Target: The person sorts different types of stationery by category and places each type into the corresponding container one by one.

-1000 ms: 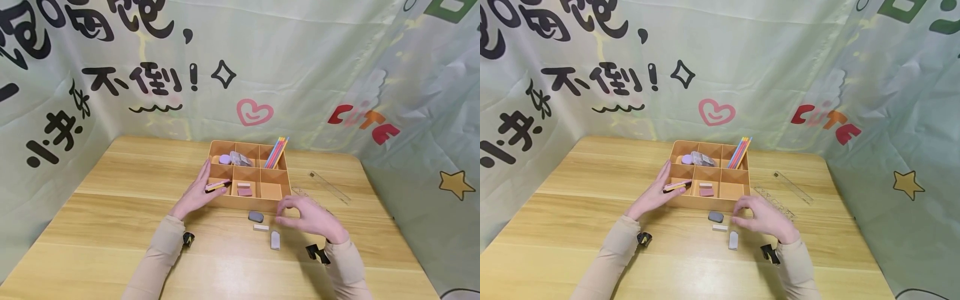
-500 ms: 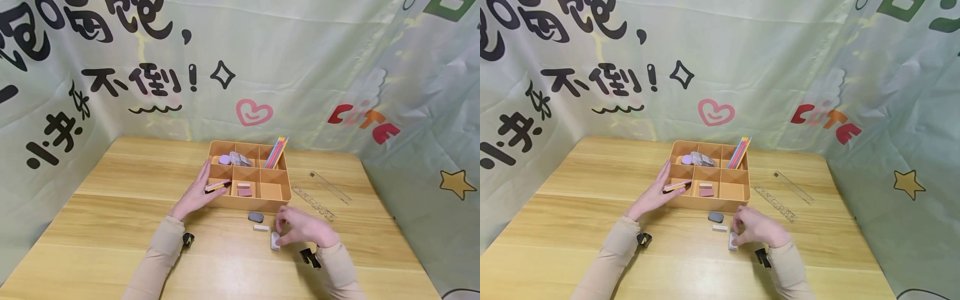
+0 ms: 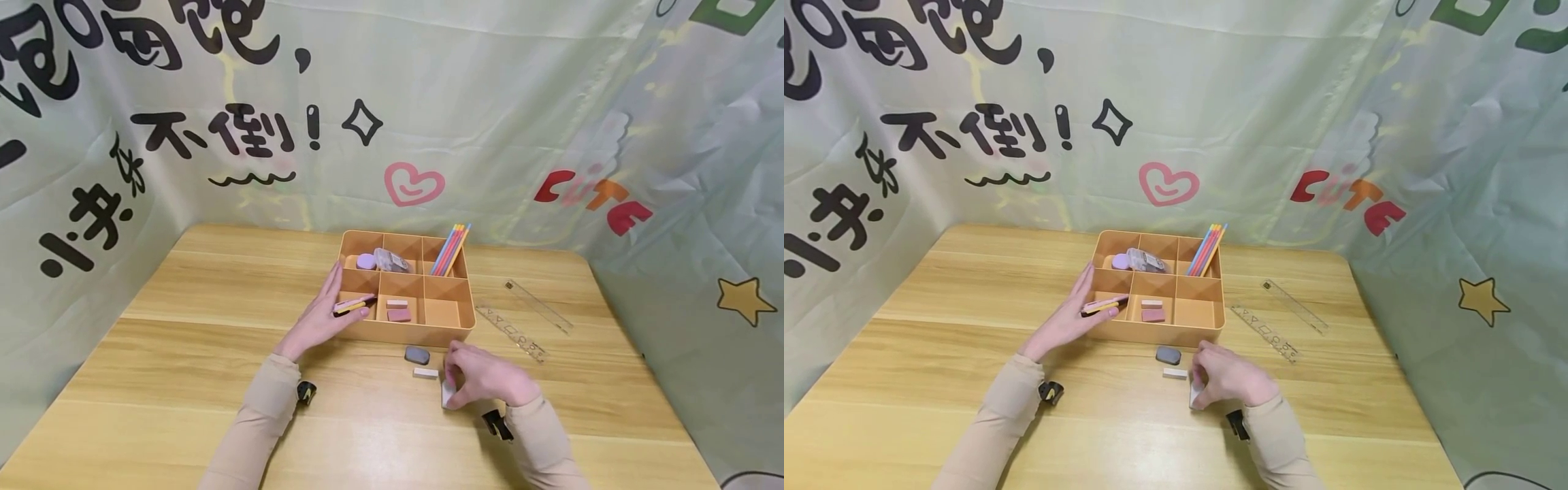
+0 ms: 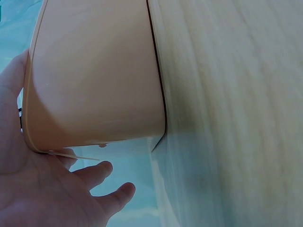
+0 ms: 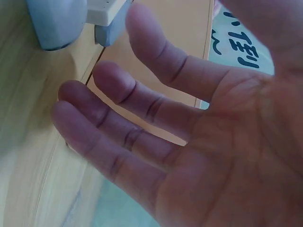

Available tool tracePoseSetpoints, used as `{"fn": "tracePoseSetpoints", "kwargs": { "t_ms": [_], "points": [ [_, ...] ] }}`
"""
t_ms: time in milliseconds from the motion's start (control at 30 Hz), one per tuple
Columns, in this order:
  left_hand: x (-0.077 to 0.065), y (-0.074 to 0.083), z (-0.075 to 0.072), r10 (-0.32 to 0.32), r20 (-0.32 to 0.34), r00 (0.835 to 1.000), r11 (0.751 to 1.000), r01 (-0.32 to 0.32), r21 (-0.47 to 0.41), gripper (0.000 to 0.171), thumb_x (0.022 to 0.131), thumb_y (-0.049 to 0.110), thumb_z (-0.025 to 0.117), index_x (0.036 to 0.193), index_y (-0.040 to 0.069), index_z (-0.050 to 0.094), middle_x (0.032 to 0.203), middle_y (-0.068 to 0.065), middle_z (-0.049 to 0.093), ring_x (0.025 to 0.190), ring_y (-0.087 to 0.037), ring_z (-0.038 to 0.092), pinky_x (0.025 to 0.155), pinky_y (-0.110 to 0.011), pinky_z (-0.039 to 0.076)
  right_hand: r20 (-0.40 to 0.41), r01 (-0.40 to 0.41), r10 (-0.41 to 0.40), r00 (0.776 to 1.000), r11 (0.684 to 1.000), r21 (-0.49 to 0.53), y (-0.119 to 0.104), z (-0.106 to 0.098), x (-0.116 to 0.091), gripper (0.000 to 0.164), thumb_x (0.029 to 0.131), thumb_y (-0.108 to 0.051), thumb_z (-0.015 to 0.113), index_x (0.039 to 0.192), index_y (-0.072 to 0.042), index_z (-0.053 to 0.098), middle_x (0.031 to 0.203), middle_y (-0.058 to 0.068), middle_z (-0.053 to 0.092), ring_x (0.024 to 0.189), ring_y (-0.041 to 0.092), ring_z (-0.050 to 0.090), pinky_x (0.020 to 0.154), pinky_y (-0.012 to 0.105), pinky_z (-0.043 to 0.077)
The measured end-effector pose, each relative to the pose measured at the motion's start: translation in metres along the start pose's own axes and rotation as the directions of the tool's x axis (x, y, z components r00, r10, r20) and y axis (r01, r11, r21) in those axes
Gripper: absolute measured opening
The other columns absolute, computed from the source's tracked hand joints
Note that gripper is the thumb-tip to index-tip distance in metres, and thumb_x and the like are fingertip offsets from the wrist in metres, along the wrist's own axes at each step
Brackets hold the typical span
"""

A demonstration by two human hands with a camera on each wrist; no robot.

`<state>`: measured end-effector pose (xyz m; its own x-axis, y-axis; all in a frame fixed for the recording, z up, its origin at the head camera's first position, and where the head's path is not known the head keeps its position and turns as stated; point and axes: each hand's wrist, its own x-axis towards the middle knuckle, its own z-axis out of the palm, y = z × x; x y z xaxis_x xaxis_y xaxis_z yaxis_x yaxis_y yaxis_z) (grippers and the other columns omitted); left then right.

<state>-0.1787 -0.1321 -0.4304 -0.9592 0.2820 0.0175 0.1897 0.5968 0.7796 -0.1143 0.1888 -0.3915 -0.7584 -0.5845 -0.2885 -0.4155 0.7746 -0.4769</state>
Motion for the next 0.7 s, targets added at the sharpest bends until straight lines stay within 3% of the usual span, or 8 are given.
{"fn": "tracePoseSetpoints", "kwargs": {
  "t_ms": [300, 700],
  "points": [
    [-0.001, 0.001, -0.001, 0.0, -0.005, 1.0, 1.0, 0.0, -0.017, 0.108, 0.092, 0.055, 0.066, 0.161, 0.028, -0.012, 0.17, 0.008, -0.015, 0.155, -0.038, 0.021, 0.124, -0.062, 0.018, 0.007, -0.037, 0.037, 0.999, 0.999, -0.001, -0.006, 0.006, 0.004, 0.041, 0.062, -0.023, 0.094, 0.076, -0.014, 0.057, 0.089, -0.004, 0.046, 0.075, 0.009, 0.044, 0.064, 0.019, 0.041],
    [-0.001, 0.001, -0.001, 0.004, -0.002, 1.0, 1.0, -0.004, -0.01, 0.107, 0.092, 0.055, 0.065, 0.161, 0.025, -0.012, 0.17, 0.006, -0.016, 0.157, -0.038, 0.013, 0.125, -0.062, 0.017, -0.011, -0.064, 0.063, 0.998, 0.996, -0.069, -0.01, 0.02, 0.01, 0.048, 0.056, -0.017, 0.095, 0.078, -0.015, 0.053, 0.091, -0.005, 0.044, 0.079, 0.011, 0.044, 0.064, 0.021, 0.041]
  ]
}}
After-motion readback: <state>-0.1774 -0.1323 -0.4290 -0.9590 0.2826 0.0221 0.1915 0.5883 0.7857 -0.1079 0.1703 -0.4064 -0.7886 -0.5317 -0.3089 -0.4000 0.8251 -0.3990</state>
